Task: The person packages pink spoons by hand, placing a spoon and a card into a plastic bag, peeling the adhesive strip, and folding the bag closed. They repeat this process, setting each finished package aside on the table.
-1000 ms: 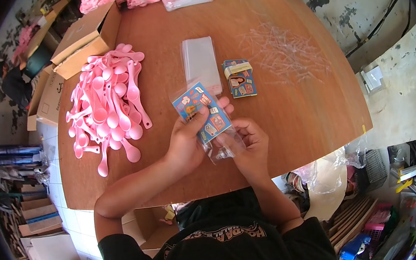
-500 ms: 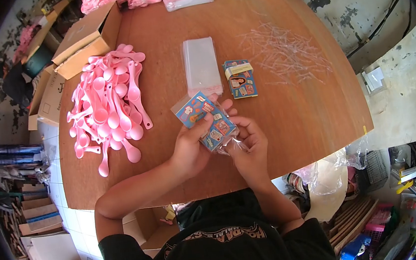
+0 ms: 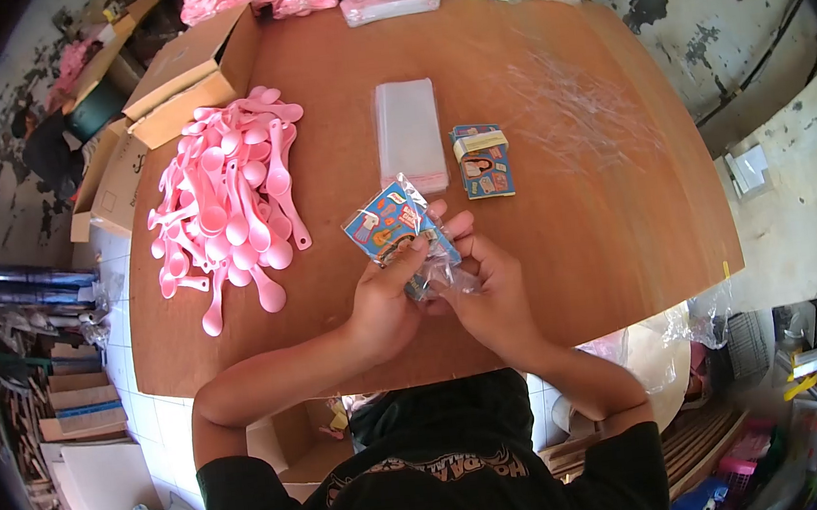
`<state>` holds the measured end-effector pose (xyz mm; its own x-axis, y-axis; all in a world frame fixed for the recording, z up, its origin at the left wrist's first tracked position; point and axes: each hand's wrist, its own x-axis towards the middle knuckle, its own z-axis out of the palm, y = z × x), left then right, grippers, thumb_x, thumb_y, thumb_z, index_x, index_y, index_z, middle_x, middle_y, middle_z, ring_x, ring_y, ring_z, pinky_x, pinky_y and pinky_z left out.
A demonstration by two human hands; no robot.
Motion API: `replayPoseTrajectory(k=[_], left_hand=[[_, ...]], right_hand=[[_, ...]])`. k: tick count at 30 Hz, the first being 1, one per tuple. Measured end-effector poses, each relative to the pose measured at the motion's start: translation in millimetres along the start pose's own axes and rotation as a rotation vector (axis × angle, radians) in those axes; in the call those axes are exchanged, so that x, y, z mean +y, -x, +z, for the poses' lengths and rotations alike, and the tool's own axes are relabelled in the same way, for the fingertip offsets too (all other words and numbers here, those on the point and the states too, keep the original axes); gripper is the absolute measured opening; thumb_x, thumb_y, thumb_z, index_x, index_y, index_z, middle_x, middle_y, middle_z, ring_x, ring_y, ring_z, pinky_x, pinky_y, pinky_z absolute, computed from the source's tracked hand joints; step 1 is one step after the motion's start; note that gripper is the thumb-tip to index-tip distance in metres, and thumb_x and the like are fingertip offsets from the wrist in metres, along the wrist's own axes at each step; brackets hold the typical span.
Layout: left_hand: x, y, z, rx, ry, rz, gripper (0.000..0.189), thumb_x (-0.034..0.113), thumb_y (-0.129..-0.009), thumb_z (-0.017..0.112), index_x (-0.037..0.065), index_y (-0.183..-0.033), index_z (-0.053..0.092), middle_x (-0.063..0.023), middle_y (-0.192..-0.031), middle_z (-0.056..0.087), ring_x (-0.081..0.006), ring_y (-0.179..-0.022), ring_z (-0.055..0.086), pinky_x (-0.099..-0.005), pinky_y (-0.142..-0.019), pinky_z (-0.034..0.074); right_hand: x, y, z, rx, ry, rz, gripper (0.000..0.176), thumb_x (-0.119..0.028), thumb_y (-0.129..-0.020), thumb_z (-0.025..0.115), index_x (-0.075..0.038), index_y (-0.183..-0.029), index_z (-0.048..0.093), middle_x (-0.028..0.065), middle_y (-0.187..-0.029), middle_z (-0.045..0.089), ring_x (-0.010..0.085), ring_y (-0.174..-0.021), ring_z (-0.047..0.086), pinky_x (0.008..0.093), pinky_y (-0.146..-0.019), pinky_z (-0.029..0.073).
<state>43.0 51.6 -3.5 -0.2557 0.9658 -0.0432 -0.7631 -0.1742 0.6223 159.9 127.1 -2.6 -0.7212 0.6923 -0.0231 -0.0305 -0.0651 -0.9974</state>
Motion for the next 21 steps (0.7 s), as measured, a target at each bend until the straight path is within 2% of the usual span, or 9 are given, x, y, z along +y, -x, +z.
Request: replayPoseTrajectory(k=[2,4,5,8,11,15,17,19,21], left_hand=[[2,6,1,0.063,0.047,0.034,0.042,0.02,-0.098,0.041,0.007,-0.138,0.034,-0.0155,-0.136,0.047,-0.025,-0.125,0.046,-0.0408,-0.104,0.038],[7,18,-1,0.136,0.077,0.004,0.041,0.021,-0.098,0.042,0.007,-0.136,0.036,-0.0148,-0.135,0.048,-0.0249,-0.124,0.047,-0.0412,-0.103,0.038],[10,25,-2,0.19,0.109,-0.045,0.041,0.021,-0.097,0.042,0.008,-0.135,0.037,-0.0141,-0.133,0.049,-0.0248,-0.122,0.048,-0.0417,-0.102,0.039],[18,46,-4,0.186,0.273,-0.007,0.039,0.023,-0.096,0.044,0.009,-0.132,0.04,-0.0128,-0.13,0.052,-0.0253,-0.119,0.05,-0.0419,-0.099,0.04],[27,65,-28,0.209,0.323,0.239,0.036,0.022,-0.095,0.045,0.007,-0.128,0.042,-0.0117,-0.123,0.056,-0.0255,-0.115,0.053,-0.0429,-0.097,0.042],[43,90,-45,0.468,0.371,0.457,0.033,0.018,-0.093,0.047,0.006,-0.124,0.045,-0.012,-0.116,0.058,-0.0253,-0.108,0.056,-0.0436,-0.096,0.043],[42,96,-51,0.359,0.346,0.594,0.032,0.017,-0.092,0.046,0.006,-0.122,0.046,-0.0117,-0.11,0.059,-0.0246,-0.103,0.057,-0.0422,-0.093,0.044],[39,95,-43,0.402,0.355,0.623,0.031,0.018,-0.092,0.046,0.007,-0.121,0.046,-0.0111,-0.104,0.06,-0.0248,-0.099,0.058,-0.0412,-0.09,0.045],[36,94,-39,0.4,0.412,0.573,0.032,0.019,-0.091,0.047,0.007,-0.121,0.046,-0.0106,-0.099,0.06,-0.0255,-0.096,0.059,-0.0414,-0.089,0.045]], right_hand=[[-13,-5,-3,-0.098,0.307,-0.082,0.031,-0.001,-0.082,0.063,-0.004,-0.112,0.055,0.0104,-0.092,0.064,0.0197,-0.078,0.064,0.0356,-0.064,0.052],[-28,-9,1,0.049,0.847,-0.753,0.032,-0.005,-0.074,0.07,-0.01,-0.103,0.06,0.0082,-0.095,0.063,0.0256,-0.088,0.061,0.0436,-0.074,0.051],[-30,-11,1,0.029,0.836,-0.757,0.032,-0.005,-0.074,0.07,-0.01,-0.103,0.06,0.0082,-0.095,0.063,0.0256,-0.088,0.061,0.0436,-0.074,0.051],[-31,-18,1,-0.298,1.001,-1.351,0.022,-0.015,-0.064,0.072,-0.012,-0.085,0.065,0.0053,-0.096,0.061,0.0236,-0.094,0.059,0.0431,-0.082,0.049],[-23,-28,11,-0.398,0.797,-1.404,0.023,-0.015,-0.065,0.071,-0.013,-0.087,0.065,0.0055,-0.096,0.061,0.0239,-0.094,0.059,0.0433,-0.081,0.049],[-27,-76,34,-0.597,0.625,-1.145,0.018,-0.012,-0.073,0.069,-0.01,-0.091,0.064,0.009,-0.091,0.061,0.0264,-0.087,0.061,0.0386,-0.069,0.05],[-12,-111,60,-0.483,0.697,-0.937,0.021,-0.01,-0.077,0.065,-0.009,-0.098,0.062,0.0114,-0.094,0.06,0.0301,-0.084,0.061,0.0387,-0.066,0.049],[-8,-144,86,-0.388,0.813,-0.813,0.024,-0.001,-0.08,0.06,-0.008,-0.103,0.063,0.0147,-0.098,0.058,0.0317,-0.093,0.059,0.0368,-0.077,0.049],[24,-204,106,-0.392,0.764,-1.084,0.03,0.001,-0.078,0.059,-0.011,-0.105,0.063,0.0105,-0.101,0.058,0.0282,-0.096,0.057,0.0357,-0.078,0.049]])
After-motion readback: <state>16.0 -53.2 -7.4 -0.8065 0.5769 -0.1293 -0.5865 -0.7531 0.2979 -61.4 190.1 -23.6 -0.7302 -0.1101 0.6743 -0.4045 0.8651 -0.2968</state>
